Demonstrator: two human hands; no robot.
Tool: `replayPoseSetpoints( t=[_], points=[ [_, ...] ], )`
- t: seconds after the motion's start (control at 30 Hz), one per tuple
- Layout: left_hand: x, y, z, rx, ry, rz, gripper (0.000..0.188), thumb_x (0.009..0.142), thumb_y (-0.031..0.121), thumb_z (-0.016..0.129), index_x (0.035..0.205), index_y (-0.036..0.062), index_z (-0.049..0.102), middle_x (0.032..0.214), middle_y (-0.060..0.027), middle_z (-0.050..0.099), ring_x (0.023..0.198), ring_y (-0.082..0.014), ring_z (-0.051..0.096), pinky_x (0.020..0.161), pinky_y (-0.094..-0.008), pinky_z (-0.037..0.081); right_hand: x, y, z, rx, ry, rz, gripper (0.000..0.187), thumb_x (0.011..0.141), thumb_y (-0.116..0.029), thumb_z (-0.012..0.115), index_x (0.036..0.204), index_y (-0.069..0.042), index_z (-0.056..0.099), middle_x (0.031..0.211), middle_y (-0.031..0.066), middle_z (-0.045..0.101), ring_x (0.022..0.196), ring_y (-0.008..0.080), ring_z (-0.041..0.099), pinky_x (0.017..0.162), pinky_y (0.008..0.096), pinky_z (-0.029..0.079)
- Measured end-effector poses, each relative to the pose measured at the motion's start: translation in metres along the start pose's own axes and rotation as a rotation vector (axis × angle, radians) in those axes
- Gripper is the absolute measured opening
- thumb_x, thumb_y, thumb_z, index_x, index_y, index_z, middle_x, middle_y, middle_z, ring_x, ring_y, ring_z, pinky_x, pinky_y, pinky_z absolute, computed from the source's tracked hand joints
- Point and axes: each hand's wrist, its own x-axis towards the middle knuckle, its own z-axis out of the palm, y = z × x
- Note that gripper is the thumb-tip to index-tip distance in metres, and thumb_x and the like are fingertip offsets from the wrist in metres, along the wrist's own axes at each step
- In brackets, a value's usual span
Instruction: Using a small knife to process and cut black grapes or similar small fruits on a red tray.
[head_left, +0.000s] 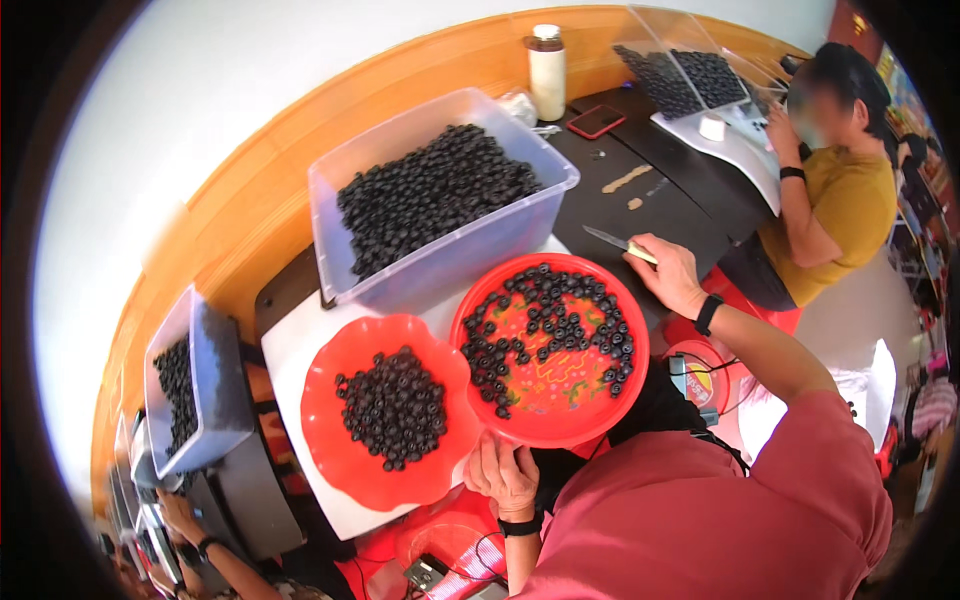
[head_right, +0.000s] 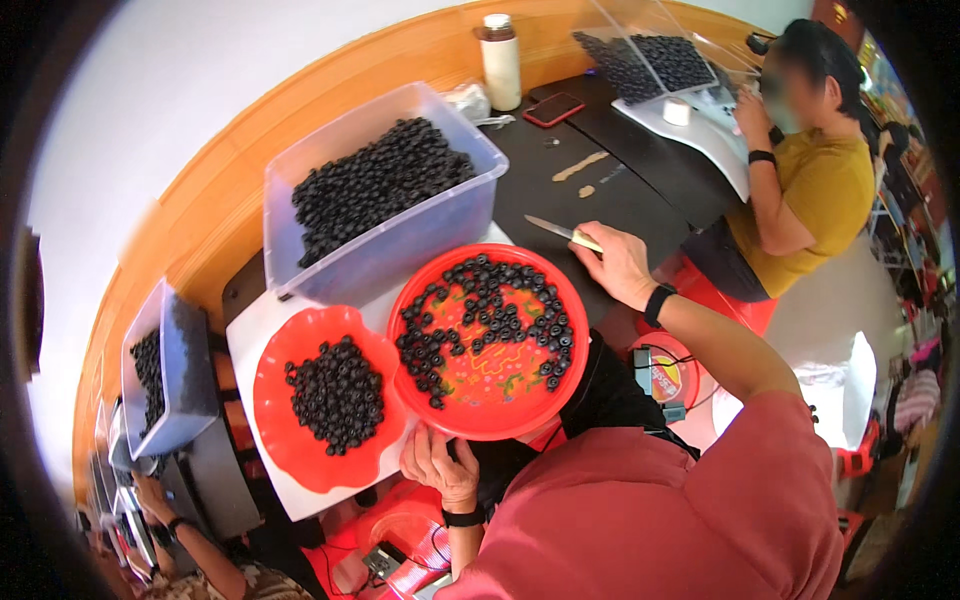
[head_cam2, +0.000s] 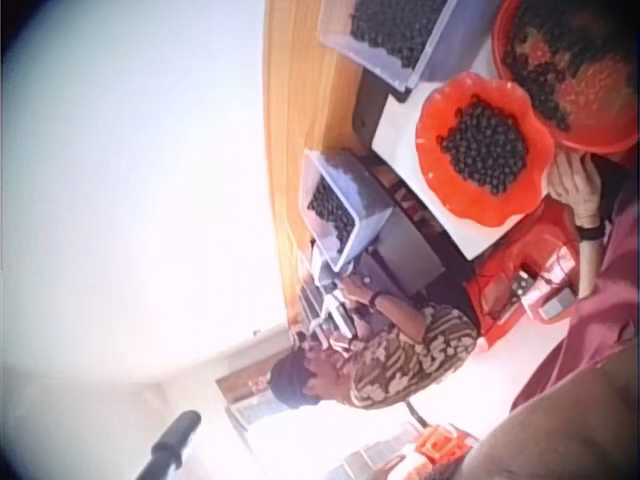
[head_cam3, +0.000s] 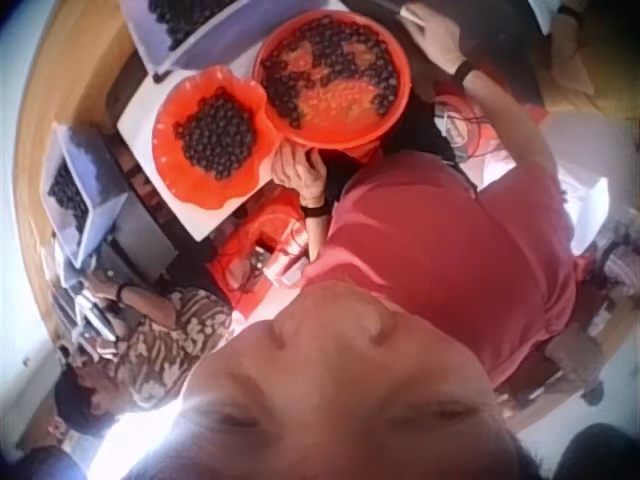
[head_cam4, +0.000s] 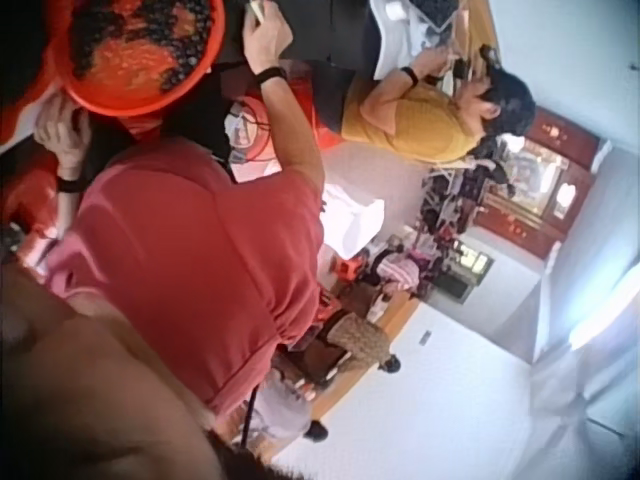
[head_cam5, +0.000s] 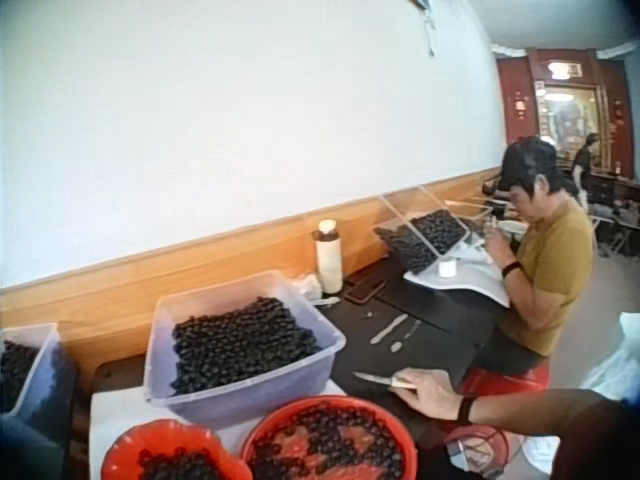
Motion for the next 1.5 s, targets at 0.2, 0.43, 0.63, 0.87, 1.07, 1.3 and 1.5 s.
replayPoseSetpoints(
  t=[0.2, 0.43, 0.63, 0.87, 1.07, 1.3, 1.5],
  points=[
    [-0.003, -0.008, 0.008, 0.097, 0.051, 0.095, 0.031, 0.094, 0.029, 0.060, 0.115, 0.0078, 0.056, 0.125, -0.0134, 0.059, 0.114, -0.0330, 0.053, 0.101, -0.0478, 0.033, 0.002, 0.007, -0.004, -0.038, -0.014, -0.043, 0.019, 0.081, -0.018, 0.068, 0.082, -0.007, 0.052, 0.074, 0.0139, 0.059, 0.070, 0.0384, 0.062, 0.059, 0.0474, 0.048],
    [-0.006, -0.011, 0.004, 0.141, 0.039, 0.105, 0.034, 0.095, 0.025, 0.058, 0.119, 0.0027, 0.052, 0.125, -0.0173, 0.057, 0.115, -0.0368, 0.052, 0.100, -0.0524, 0.035, -0.004, 0.010, -0.001, -0.004, -0.040, -0.064, 0.021, 0.075, -0.018, 0.071, 0.080, -0.008, 0.054, 0.077, 0.0129, 0.058, 0.070, 0.0376, 0.062, 0.058, 0.0470, 0.048],
    [0.026, 0.027, -0.031, 0.022, -0.042, -0.037, 0.035, 0.094, 0.026, 0.066, 0.116, -0.0012, 0.061, 0.133, -0.0209, 0.050, 0.117, -0.0380, 0.053, 0.099, -0.0475, 0.044, -0.005, 0.009, -0.006, 0.013, -0.044, -0.079, 0.019, 0.077, -0.019, 0.071, 0.080, -0.009, 0.055, 0.076, 0.0105, 0.057, 0.069, 0.0330, 0.063, 0.058, 0.0440, 0.050],
    [0.062, 0.026, -0.055, -0.266, -0.225, -0.148, 0.022, 0.096, 0.012, 0.060, 0.113, -0.0021, 0.061, 0.114, -0.0203, 0.060, 0.106, -0.0329, 0.058, 0.091, -0.0395, 0.048, -0.004, 0.017, -0.001, 0.072, -0.029, -0.068, 0.020, 0.078, -0.016, 0.070, 0.081, -0.008, 0.052, 0.075, 0.0083, 0.054, 0.069, 0.0300, 0.061, 0.056, 0.0418, 0.048],
    [0.076, 0.010, -0.052, -0.183, -0.244, 0.051, 0.022, 0.096, 0.012, 0.060, 0.112, -0.0017, 0.061, 0.114, -0.0195, 0.061, 0.106, -0.0317, 0.058, 0.090, -0.0389, 0.048, 0.000, 0.012, -0.005, 0.077, -0.040, -0.068, 0.021, 0.078, -0.017, 0.070, 0.080, -0.007, 0.052, 0.074, 0.0090, 0.055, 0.067, 0.0301, 0.062, 0.058, 0.0417, 0.050],
    [0.088, -0.005, -0.019, -0.185, -0.234, 0.298, 0.022, 0.096, 0.013, 0.060, 0.112, -0.0013, 0.061, 0.114, -0.0187, 0.061, 0.105, -0.0301, 0.058, 0.090, -0.0381, 0.048, -0.004, 0.012, -0.007, 0.086, -0.066, -0.073, 0.021, 0.077, -0.018, 0.070, 0.082, -0.007, 0.053, 0.078, 0.0095, 0.056, 0.073, 0.0298, 0.063, 0.061, 0.0422, 0.051],
    [0.100, 0.000, 0.029, -0.262, -0.210, 0.543, 0.022, 0.095, 0.013, 0.060, 0.112, -0.0009, 0.060, 0.113, -0.0180, 0.061, 0.104, -0.0289, 0.059, 0.089, -0.0374, 0.048, -0.004, 0.011, 0.000, 0.060, -0.072, -0.072, 0.019, 0.076, -0.017, 0.070, 0.083, -0.006, 0.056, 0.080, 0.0107, 0.058, 0.074, 0.0307, 0.064, 0.063, 0.0419, 0.051]
  ],
)
